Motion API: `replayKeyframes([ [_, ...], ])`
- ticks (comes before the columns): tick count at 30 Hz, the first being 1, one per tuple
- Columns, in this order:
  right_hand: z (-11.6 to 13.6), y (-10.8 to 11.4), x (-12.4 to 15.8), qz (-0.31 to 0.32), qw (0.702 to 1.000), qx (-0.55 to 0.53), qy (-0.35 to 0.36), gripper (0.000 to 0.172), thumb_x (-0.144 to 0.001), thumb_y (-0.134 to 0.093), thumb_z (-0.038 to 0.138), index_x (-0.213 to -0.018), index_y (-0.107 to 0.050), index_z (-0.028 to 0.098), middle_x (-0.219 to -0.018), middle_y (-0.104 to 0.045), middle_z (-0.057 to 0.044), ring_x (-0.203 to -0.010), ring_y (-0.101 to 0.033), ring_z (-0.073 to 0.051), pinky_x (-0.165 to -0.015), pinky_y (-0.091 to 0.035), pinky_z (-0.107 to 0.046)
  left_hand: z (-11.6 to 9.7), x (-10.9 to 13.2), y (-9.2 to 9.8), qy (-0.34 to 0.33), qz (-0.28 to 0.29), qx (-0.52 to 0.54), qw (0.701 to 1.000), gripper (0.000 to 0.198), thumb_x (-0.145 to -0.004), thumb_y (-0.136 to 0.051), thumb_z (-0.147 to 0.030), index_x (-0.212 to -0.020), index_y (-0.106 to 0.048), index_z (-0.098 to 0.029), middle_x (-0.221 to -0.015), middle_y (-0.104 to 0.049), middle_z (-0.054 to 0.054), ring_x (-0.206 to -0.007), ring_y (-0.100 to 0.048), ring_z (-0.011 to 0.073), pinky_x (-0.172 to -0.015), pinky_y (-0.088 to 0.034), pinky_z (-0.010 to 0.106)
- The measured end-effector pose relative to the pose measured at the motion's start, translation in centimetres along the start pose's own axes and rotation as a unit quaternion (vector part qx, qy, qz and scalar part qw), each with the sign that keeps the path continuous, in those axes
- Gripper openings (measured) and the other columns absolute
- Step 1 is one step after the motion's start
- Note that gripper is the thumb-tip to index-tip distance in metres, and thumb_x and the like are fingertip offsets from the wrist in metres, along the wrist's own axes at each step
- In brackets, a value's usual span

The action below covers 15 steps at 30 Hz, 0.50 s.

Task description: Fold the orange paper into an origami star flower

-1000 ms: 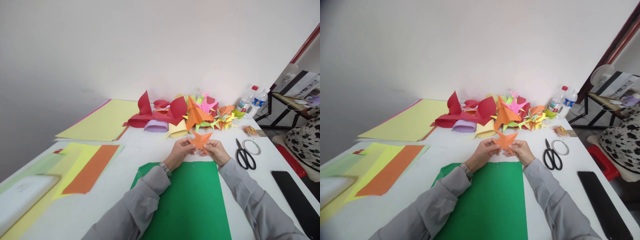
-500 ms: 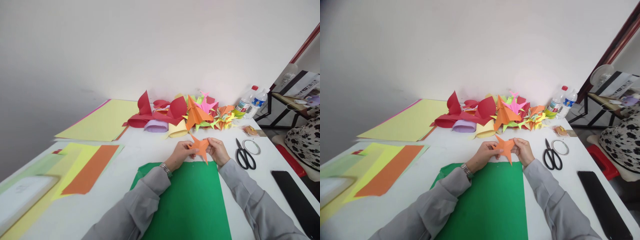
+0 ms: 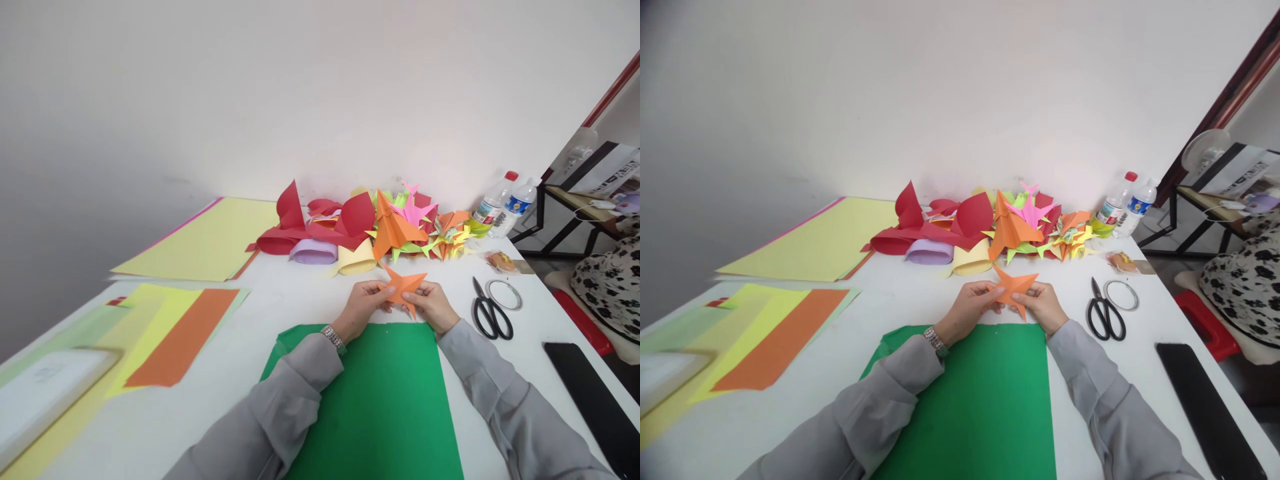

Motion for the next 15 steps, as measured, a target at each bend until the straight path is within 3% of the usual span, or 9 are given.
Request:
replayKeyframes([
  [4, 0.4, 0.4, -0.1, -0.055, 0.998, -0.022, 0.016, 0.02, -0.061, -0.08, 0.026, -0.075, -0.072, 0.015, -0.062, -0.069, -0.002, -0.048, -0.056, -0.011, -0.049, -0.045, -0.024, -0.2, -0.1, 0.3, -0.019, -0.042, 0.04, 0.998, 0.027, -0.064, -0.073, -0.038, -0.071, -0.069, -0.012, -0.068, -0.063, 0.004, -0.066, -0.059, 0.0146, -0.052, -0.048, 0.024],
  [10, 0.4, 0.4, -0.1, -0.077, 0.997, -0.029, 0.009, 0.023, -0.058, -0.081, 0.029, -0.072, -0.071, 0.014, -0.056, -0.066, -0.001, -0.047, -0.056, -0.012, -0.045, -0.043, -0.024, -0.7, 0.1, 0.9, -0.058, -0.103, 0.009, 0.993, 0.025, -0.06, -0.076, -0.035, -0.073, -0.071, -0.014, -0.077, -0.066, 0.004, -0.059, -0.055, 0.0104, -0.053, -0.049, 0.024],
  [15, -0.1, 0.8, -0.2, -0.09, 0.995, -0.032, 0.008, 0.024, -0.059, -0.081, 0.028, -0.076, -0.071, 0.013, -0.059, -0.068, -0.002, -0.049, -0.057, -0.012, -0.046, -0.044, -0.023, -1.5, 0.4, 0.8, -0.091, -0.111, -0.019, 0.989, 0.025, -0.061, -0.076, -0.034, -0.073, -0.071, -0.014, -0.087, -0.067, 0.007, -0.063, -0.057, 0.0118, -0.055, -0.051, 0.025],
])
Point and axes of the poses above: each hand's wrist, its own x-axis away from the middle knuckle, its own y-axis out of the back of the hand, z = x × y, the point moved 5 cm from there along -x, towards the middle knuckle
